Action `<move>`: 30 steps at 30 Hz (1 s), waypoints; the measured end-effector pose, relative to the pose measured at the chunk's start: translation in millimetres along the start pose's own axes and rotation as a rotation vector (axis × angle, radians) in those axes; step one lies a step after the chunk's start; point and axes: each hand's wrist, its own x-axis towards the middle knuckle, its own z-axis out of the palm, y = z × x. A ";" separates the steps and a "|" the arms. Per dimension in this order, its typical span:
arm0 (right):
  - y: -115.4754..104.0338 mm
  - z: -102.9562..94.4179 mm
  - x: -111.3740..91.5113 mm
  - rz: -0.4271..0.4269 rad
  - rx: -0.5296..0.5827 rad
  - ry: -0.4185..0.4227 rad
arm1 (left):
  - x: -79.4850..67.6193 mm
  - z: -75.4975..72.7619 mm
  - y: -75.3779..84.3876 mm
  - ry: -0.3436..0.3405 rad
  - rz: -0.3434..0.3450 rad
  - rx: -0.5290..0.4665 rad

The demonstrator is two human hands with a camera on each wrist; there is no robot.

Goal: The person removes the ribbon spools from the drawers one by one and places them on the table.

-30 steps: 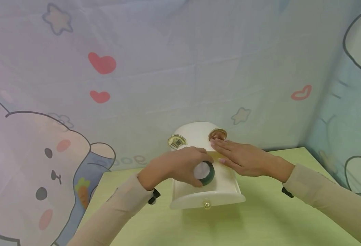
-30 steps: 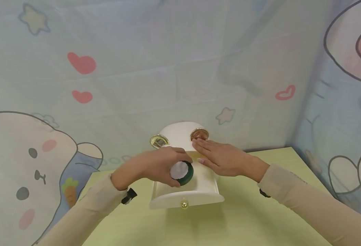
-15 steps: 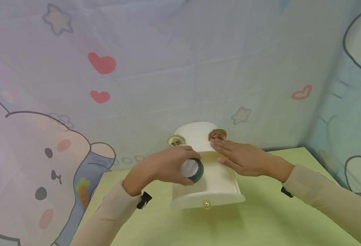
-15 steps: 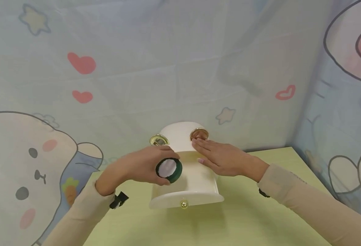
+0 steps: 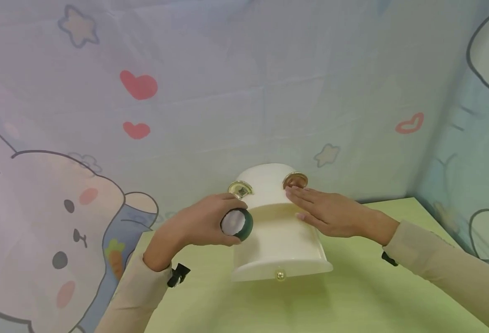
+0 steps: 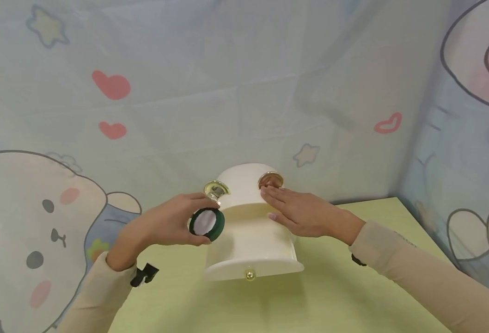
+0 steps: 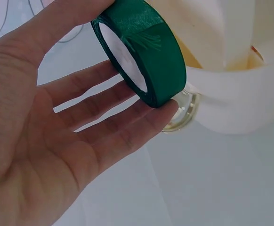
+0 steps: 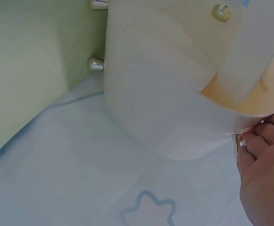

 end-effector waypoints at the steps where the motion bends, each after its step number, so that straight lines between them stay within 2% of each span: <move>1: 0.1 -0.1 -0.1 0.001 0.002 0.001 | -1.8 0.8 -2.8 0.003 -0.004 -0.002; 9: -0.7 2.4 2.6 -0.017 -0.006 0.013 | -19.8 5.5 -22.7 0.023 -0.057 -0.009; 18: 0.1 2.6 2.9 -0.012 -0.007 0.011 | -32.6 12.9 -40.1 0.027 -0.103 -0.010; 24: 1.0 2.1 -2.0 0.004 0.011 0.013 | -33.6 24.2 -53.7 0.011 -0.127 -0.013; 30: 2.3 3.1 -2.5 -0.003 0.008 0.021 | -40.7 37.9 -74.0 -0.002 -0.173 -0.032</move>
